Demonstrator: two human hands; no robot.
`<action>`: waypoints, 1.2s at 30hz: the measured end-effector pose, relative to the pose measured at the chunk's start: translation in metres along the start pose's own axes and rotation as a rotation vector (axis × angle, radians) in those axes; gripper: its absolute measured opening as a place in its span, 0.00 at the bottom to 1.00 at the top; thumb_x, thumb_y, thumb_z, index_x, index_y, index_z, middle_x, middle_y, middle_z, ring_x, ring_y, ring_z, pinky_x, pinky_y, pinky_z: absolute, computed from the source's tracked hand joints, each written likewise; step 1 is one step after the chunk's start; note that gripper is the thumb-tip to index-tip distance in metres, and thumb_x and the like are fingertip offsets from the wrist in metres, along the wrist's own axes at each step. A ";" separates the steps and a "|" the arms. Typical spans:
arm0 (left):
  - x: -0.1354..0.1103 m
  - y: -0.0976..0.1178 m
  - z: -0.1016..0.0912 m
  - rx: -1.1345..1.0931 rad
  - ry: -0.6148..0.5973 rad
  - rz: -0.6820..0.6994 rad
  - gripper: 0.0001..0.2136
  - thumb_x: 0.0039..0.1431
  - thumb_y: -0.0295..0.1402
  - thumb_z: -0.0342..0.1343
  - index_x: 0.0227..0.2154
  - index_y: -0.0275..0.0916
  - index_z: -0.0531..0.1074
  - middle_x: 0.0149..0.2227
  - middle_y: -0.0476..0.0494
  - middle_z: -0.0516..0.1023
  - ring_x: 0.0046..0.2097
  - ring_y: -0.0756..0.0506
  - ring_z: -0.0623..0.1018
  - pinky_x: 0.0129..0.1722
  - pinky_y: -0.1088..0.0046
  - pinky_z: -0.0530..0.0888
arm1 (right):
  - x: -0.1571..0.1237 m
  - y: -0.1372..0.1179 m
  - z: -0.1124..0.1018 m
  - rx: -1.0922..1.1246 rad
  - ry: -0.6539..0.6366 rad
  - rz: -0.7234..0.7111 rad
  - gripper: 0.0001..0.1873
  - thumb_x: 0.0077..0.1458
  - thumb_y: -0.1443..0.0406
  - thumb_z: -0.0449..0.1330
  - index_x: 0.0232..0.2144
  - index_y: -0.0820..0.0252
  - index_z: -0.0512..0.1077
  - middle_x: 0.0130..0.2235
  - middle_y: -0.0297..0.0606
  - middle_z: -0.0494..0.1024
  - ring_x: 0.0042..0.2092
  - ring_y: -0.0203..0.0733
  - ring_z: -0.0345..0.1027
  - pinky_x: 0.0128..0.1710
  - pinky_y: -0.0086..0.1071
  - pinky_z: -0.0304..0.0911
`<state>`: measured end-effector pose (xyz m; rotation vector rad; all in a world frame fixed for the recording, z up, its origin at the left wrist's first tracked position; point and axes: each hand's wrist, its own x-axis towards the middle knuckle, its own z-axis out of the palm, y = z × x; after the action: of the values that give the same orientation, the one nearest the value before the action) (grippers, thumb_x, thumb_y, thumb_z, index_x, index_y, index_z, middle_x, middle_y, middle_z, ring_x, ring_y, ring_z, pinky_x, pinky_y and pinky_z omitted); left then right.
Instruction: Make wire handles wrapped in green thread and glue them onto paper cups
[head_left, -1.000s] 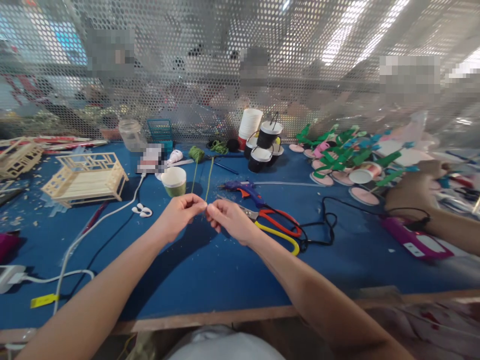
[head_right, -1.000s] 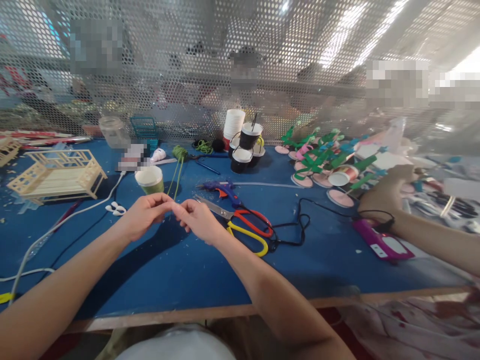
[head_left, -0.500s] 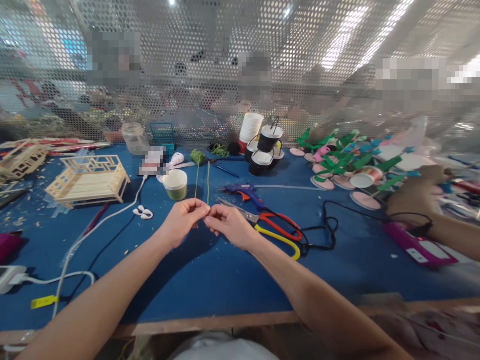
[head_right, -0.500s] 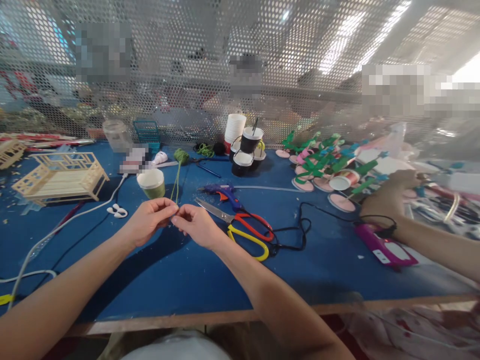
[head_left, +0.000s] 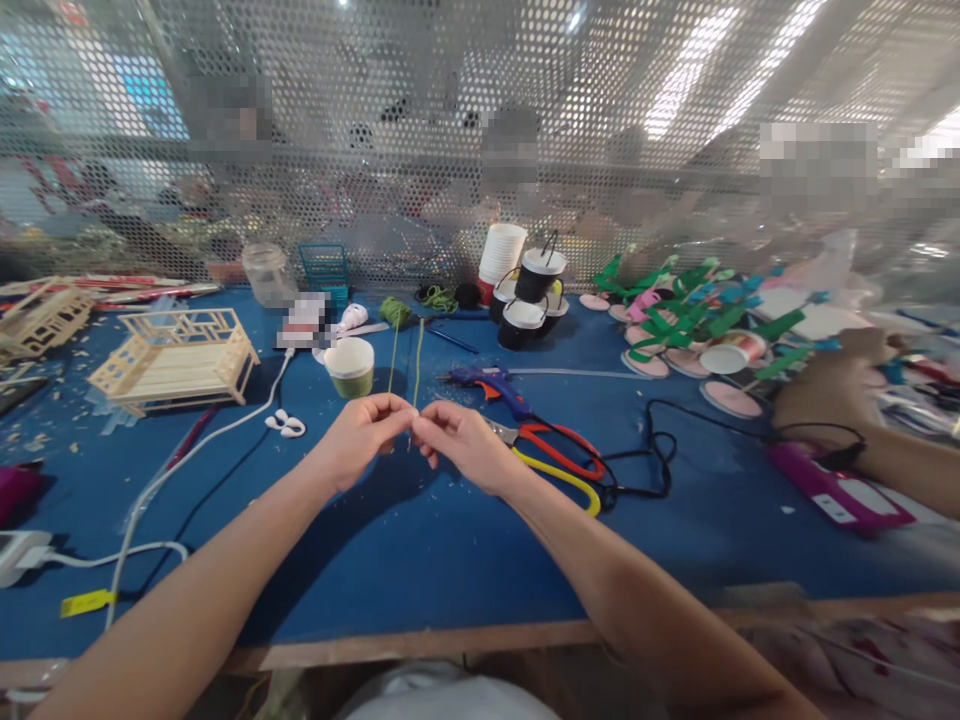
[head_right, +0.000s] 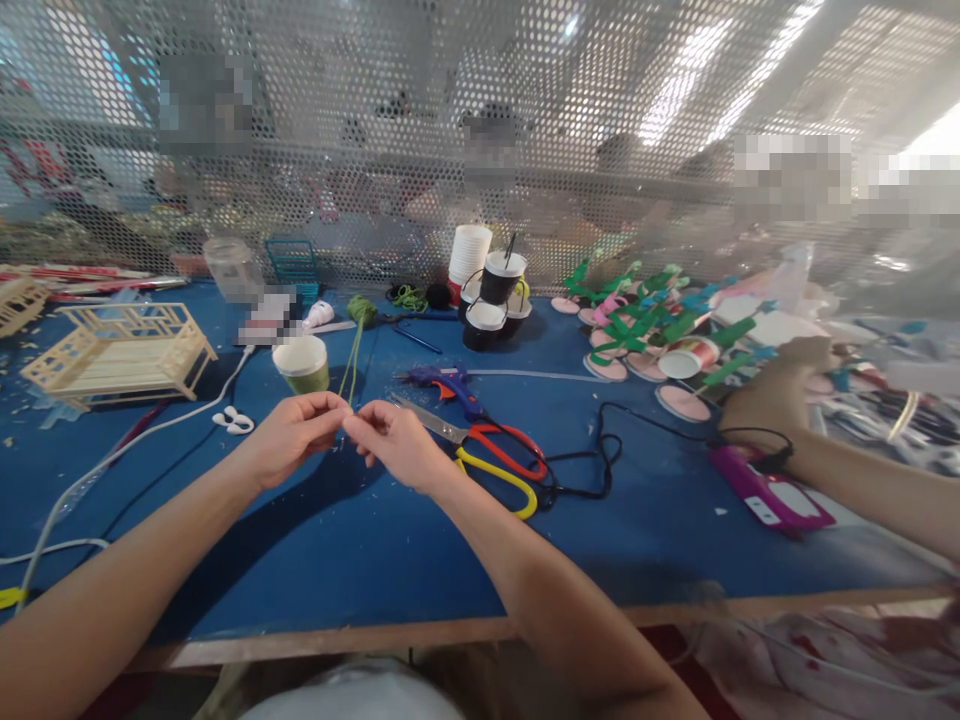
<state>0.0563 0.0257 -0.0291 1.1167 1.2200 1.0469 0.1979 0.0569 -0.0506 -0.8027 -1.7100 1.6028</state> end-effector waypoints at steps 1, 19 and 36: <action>-0.001 0.001 0.000 0.021 -0.025 -0.013 0.10 0.44 0.37 0.55 0.20 0.34 0.64 0.17 0.56 0.60 0.18 0.57 0.56 0.18 0.79 0.52 | 0.001 0.000 -0.002 0.021 0.016 -0.019 0.12 0.49 0.58 0.53 0.26 0.62 0.63 0.22 0.29 0.64 0.22 0.29 0.58 0.21 0.25 0.58; -0.003 0.008 -0.006 0.377 -0.239 0.111 0.06 0.48 0.33 0.51 0.26 0.35 0.65 0.22 0.53 0.63 0.25 0.54 0.61 0.26 0.77 0.59 | 0.002 0.000 -0.006 0.329 0.066 0.054 0.12 0.44 0.59 0.59 0.21 0.62 0.63 0.19 0.28 0.66 0.20 0.26 0.58 0.19 0.23 0.54; -0.004 0.012 -0.004 0.526 -0.151 0.166 0.08 0.48 0.34 0.50 0.23 0.34 0.65 0.19 0.54 0.61 0.22 0.54 0.60 0.22 0.78 0.58 | 0.003 0.001 -0.007 0.017 0.162 -0.048 0.12 0.48 0.58 0.54 0.22 0.60 0.61 0.18 0.26 0.62 0.19 0.27 0.56 0.19 0.24 0.55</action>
<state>0.0515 0.0243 -0.0169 1.6937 1.3341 0.7589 0.2019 0.0638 -0.0508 -0.8528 -1.5878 1.4769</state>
